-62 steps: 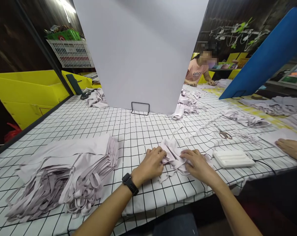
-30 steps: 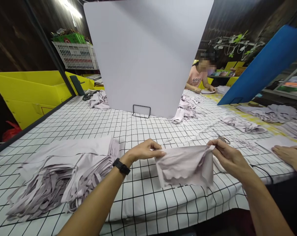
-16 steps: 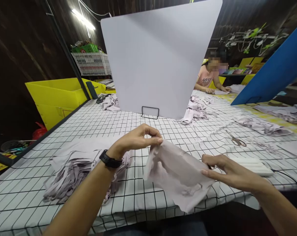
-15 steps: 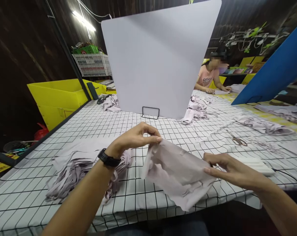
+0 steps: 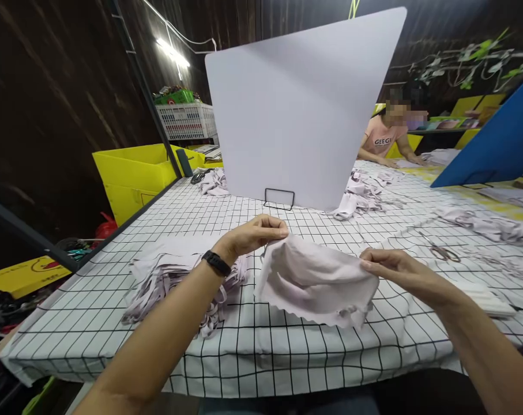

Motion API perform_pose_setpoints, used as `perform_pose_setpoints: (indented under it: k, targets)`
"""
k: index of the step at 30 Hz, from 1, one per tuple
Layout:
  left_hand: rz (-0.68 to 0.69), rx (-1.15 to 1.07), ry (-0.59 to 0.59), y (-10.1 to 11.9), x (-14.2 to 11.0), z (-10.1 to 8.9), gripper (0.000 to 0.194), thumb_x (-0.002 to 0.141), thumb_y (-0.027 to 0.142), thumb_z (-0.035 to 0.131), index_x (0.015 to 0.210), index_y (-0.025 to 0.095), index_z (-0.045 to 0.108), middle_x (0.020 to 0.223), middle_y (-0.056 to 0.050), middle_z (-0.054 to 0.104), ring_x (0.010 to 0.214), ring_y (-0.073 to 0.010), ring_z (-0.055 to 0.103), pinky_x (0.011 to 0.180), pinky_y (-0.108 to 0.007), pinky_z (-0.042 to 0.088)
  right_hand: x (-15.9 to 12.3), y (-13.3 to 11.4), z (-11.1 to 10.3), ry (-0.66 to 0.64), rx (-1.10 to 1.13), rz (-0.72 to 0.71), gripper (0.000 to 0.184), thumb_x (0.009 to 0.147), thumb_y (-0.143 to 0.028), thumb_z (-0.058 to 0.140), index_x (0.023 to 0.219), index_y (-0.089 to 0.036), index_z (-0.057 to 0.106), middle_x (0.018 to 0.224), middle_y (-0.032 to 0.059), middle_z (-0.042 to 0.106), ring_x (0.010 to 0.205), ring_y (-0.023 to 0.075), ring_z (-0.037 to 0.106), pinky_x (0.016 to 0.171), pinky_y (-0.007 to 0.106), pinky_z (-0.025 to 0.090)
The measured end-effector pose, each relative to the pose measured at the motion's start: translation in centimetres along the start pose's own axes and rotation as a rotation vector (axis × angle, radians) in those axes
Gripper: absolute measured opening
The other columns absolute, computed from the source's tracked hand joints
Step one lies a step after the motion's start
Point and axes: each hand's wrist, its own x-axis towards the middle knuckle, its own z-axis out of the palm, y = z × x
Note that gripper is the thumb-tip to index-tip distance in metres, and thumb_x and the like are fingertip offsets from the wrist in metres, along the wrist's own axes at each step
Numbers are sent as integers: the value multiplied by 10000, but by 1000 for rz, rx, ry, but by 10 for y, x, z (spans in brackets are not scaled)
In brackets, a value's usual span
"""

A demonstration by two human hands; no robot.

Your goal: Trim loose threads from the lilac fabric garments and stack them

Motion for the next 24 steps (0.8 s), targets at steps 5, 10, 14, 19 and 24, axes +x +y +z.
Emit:
perform_pose_setpoints:
  k: [5,10,14,19,24]
  targets:
    - [30,108,-95,12,20,15,341,847,449,721,726,145,624,645,39,479,557,-74,412,526,-237,301,4,-23,23,294,-309,-153,248,898,-487,642,918,-252,721,903,53,747,848,257,686,736,388,549]
    - [-36,-2,42,12,45,27,341,765,396,801,659,133,611,601,55,473,520,-58,387,494,-232,263,2,-58,68,439,-473,-604,195,900,-190,594,1090,-235,592,1070,93,649,970,258,649,790,396,578]
    - [-22,-84,42,13,47,26,289,761,328,813,650,132,633,597,49,513,531,-61,428,494,-227,278,2,-48,87,354,-727,-671,532,910,-186,614,1417,-259,472,1477,167,445,1228,359,538,931,563,545]
    - [-32,-115,40,17,48,25,256,786,286,806,653,126,656,608,38,546,553,-63,462,529,-226,334,9,-43,86,423,-703,-791,444,929,-54,544,1315,-267,587,1397,150,505,1006,272,619,834,500,576]
    - [-33,-85,-11,12,52,22,287,851,356,759,694,137,662,602,37,542,519,-65,457,506,-230,339,22,-73,69,339,-672,-811,284,903,-60,546,1084,-244,667,991,83,708,958,290,636,796,453,553]
